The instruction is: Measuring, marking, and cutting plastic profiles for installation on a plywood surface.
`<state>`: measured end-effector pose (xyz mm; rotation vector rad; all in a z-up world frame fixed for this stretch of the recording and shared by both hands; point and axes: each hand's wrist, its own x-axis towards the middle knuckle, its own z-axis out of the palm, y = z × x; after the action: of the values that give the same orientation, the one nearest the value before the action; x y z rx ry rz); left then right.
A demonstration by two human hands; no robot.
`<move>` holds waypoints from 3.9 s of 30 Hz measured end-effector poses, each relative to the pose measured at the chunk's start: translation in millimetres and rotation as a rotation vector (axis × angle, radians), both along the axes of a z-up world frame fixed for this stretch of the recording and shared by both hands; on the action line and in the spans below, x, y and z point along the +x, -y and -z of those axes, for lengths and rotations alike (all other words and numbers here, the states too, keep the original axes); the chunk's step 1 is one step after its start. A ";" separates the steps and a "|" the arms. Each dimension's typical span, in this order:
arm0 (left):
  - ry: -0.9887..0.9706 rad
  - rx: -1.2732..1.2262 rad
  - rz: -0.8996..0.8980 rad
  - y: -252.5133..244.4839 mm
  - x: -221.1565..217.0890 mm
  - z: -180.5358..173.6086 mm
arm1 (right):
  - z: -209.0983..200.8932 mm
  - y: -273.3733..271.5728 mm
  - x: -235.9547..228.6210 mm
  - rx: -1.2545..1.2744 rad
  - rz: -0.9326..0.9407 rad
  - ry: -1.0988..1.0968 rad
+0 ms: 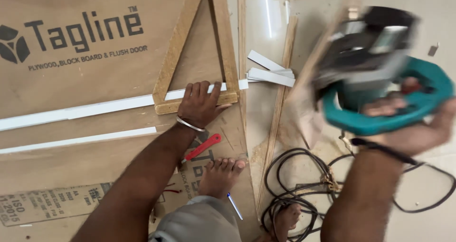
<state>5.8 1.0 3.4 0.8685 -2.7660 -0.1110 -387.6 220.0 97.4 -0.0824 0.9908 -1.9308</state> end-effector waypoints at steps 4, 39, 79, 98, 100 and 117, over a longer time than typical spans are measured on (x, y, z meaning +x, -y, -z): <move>-0.004 0.024 -0.010 -1.7 -1.1 -0.3 | 50.3 -103.7 -62.0 -0.167 0.345 0.240; 0.931 0.235 0.264 24.7 -212.0 2.7 | 102.5 -185.7 111.2 0.340 0.782 0.558; 0.299 1.820 0.085 -68.7 -141.5 -86.0 | 3.4 -4.4 165.2 0.514 -0.064 -0.778; 0.259 1.313 0.224 -90.1 -130.6 -75.3 | 3.2 -8.5 157.7 0.533 -0.029 -0.435; 0.242 1.326 0.223 -90.2 -133.6 -82.0 | 4.1 -11.6 152.2 0.528 -0.036 -0.414; 0.101 1.401 0.213 -73.2 -113.3 -68.3 | 29.7 -11.9 149.2 0.384 -0.052 -0.216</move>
<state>-107.6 74.2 71.6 0.7354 -2.5303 -2.2092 -238.4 231.9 67.6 -0.0961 1.4734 -1.6773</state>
